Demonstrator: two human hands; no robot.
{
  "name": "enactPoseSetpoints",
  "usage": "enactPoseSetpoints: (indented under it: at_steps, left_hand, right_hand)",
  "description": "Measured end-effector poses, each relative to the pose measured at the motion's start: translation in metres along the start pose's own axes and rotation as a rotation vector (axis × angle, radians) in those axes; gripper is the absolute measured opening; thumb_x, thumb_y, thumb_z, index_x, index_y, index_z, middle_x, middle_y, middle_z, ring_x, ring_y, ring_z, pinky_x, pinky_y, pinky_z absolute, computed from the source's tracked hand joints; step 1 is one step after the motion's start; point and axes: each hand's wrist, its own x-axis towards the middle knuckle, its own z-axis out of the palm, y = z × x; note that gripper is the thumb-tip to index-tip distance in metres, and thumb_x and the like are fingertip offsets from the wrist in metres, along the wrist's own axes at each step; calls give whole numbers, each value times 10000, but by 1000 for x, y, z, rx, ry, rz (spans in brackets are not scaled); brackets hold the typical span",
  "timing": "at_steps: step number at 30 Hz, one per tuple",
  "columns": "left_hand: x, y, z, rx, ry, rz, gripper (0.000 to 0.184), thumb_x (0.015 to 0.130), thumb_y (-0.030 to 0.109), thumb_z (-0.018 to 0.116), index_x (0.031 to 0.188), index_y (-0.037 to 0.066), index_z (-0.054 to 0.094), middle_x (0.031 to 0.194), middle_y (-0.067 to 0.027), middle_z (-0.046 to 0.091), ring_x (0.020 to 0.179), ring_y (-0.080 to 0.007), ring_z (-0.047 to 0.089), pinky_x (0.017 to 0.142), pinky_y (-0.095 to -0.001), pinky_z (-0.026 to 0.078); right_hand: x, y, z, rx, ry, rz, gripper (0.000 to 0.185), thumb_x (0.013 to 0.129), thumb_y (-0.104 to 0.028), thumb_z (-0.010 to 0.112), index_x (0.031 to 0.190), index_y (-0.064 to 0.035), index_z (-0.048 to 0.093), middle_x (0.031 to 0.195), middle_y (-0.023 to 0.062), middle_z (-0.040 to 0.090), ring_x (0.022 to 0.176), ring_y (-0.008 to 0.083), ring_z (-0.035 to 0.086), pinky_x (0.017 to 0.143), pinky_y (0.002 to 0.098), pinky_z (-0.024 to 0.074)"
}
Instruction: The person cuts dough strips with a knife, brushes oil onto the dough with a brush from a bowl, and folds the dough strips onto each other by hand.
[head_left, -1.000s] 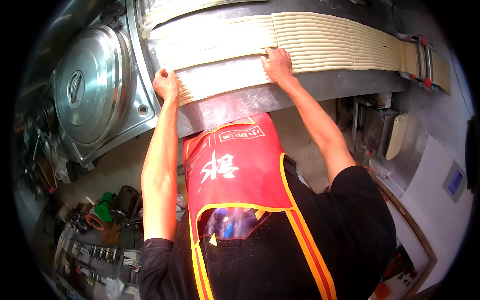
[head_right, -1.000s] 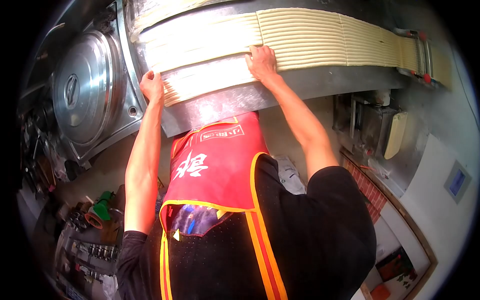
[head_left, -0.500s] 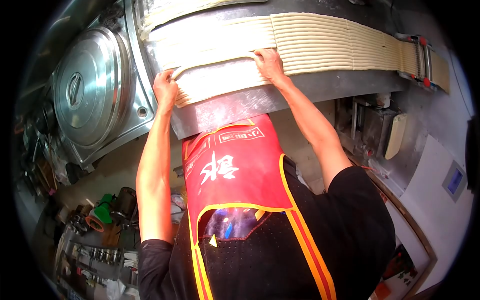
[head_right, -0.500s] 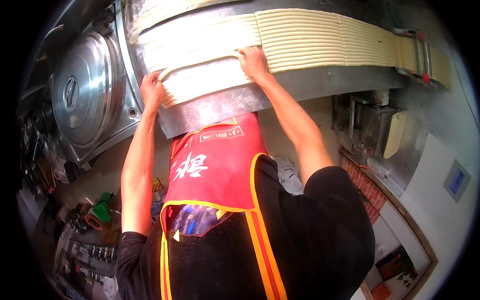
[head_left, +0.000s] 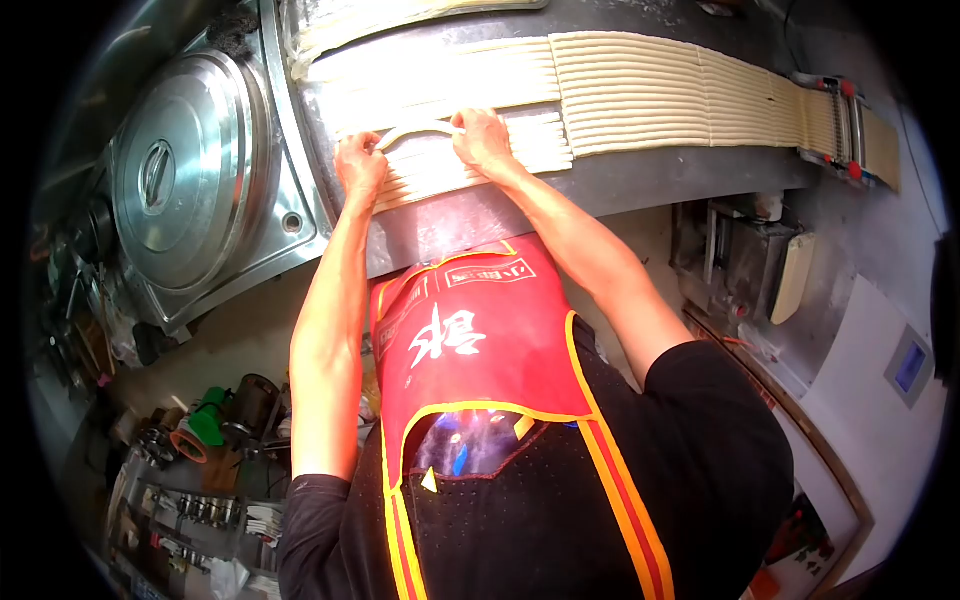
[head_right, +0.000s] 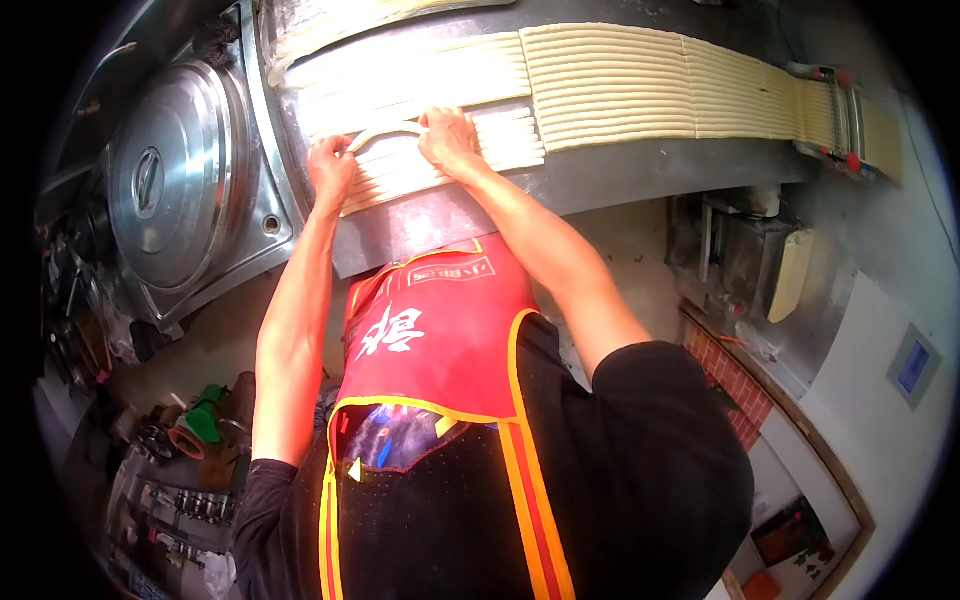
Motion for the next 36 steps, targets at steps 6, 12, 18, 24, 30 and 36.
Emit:
enactPoseSetpoints:
  at_steps: [6,12,18,24,30,36]
  left_hand:
    - [-3,15,5,84,52,9,210,753,87,648,930,135,751,950,-109,665,1003,-313,580,908,-416,472]
    - [-5,10,5,-5,6,-8,205,763,124,655,930,164,768,967,-84,680,999,-300,595,905,-406,480]
    - [-9,27,8,27,-24,8,176,772,126,642,896,134,767,1006,-103,676,1028,-316,575,948,-430,451]
    - [-21,28,7,-47,9,117,135,803,162,667,887,130,767,973,-80,673,1012,-309,582,933,-415,457]
    - [-24,-8,-10,85,141,281,124,828,148,700,948,143,734,970,-75,667,966,-280,616,860,-408,486]
    - [-29,-17,-21,114,161,145,210,806,43,625,1000,55,704,991,-127,652,1012,-336,588,920,-424,471]
  right_hand:
    - [0,-8,1,-93,67,10,144,797,-185,634,900,-120,711,993,115,690,1047,310,582,948,449,424]
    - [1,-22,13,47,-32,42,196,798,-236,643,936,-132,736,1041,108,688,1074,302,572,965,454,423]
    - [-5,-37,15,-18,75,45,220,798,-215,635,974,-125,731,1046,107,684,1084,298,570,973,469,418]
    - [-20,-31,29,-18,129,-385,241,859,-192,630,1077,-122,705,1044,97,668,1050,305,589,944,463,451]
    - [-17,48,-21,-84,140,-474,197,839,-174,627,1017,-122,693,988,91,669,971,301,617,883,474,471]
    - [-22,122,-82,-205,288,-269,154,828,-145,626,954,-108,706,966,59,669,1000,273,606,919,439,451]
